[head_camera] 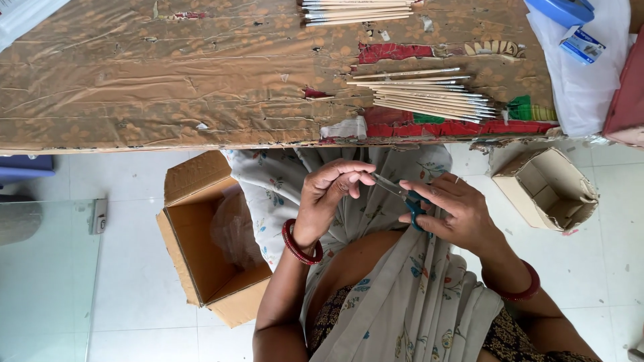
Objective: The person trims the bristles of paintbrushes with shears and places the trimmed brushes into a plastic sleeve before folding a paper box around them.
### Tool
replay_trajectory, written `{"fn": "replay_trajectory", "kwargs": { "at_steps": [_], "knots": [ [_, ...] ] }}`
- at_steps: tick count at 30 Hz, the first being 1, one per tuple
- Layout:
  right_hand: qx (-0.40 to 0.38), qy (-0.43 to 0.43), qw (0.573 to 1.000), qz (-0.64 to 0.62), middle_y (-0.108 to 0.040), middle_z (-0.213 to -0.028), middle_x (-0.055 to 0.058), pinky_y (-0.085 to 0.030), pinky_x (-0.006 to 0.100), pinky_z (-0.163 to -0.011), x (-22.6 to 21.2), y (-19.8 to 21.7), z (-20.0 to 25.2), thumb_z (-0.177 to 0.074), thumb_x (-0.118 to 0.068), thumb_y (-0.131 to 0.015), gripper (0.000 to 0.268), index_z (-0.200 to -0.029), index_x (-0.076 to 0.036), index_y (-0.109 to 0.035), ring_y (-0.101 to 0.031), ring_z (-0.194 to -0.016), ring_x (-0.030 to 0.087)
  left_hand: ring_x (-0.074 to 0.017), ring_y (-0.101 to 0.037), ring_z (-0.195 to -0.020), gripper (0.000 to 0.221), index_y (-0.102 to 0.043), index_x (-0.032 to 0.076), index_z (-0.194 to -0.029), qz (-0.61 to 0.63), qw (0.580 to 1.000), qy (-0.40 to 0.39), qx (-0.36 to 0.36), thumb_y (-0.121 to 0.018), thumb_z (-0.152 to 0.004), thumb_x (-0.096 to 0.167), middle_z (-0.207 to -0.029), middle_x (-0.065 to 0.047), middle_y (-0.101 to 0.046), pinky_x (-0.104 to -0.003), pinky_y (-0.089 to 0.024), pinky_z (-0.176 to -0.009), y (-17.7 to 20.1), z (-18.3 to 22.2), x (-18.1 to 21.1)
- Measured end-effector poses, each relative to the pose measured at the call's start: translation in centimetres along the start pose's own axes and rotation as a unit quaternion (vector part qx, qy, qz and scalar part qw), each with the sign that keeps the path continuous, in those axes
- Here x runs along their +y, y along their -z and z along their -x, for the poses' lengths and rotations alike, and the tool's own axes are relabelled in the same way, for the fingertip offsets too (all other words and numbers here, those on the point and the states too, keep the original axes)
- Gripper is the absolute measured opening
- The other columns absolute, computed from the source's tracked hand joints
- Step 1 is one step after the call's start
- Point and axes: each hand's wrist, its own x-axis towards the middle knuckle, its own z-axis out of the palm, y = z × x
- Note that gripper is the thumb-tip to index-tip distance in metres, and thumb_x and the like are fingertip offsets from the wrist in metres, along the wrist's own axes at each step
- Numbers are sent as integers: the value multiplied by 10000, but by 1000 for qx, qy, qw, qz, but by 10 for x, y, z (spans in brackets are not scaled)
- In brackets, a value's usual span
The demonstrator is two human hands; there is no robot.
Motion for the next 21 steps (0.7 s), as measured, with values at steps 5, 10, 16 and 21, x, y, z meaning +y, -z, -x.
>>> {"fn": "replay_trajectory", "kwargs": {
  "at_steps": [5, 10, 16, 21],
  "knots": [
    [4, 1, 1000, 10, -664, -753, 28, -517, 326, -674, 2, 0, 0, -686, -92, -832, 648, -1316, -87, -678, -608, -669, 145, -118, -722, -939, 174, -734, 21, -1193, -41, 999, -25, 19, -653, -1051, 78, -1097, -97, -743, -221, -524, -702, -2, -2, -1],
    [11, 11, 1000, 3, -679, -784, 26, -527, 322, -715, -2, 1, 0, -692, -72, -819, 662, -1335, -96, -663, -627, -679, 124, -131, -748, -977, 191, -728, 86, -1242, -35, 995, -93, 16, -682, -1058, 102, -1153, -108, -752, -262, -589, -782, -5, -1, 2],
    [4, 15, 1000, 18, -653, -741, 20, -550, 355, -786, 0, 4, 3, -685, -82, -835, 688, -1349, -111, -660, -622, -663, 141, -92, -647, -774, 261, -737, 115, -1286, -146, 989, -33, -22, -653, -1040, 100, -967, -49, -730, -244, -525, -669, -10, -3, 19],
    [5, 16, 999, 27, -645, -728, 20, -549, 362, -783, -1, 3, 3, -670, -109, -857, 702, -1344, -135, -662, -616, -672, 154, -92, -595, -762, 281, -747, 110, -1263, -117, 992, -11, -52, -592, -1049, 14, -936, -38, -700, -258, -512, -690, -9, -1, 20]
  ]
}}
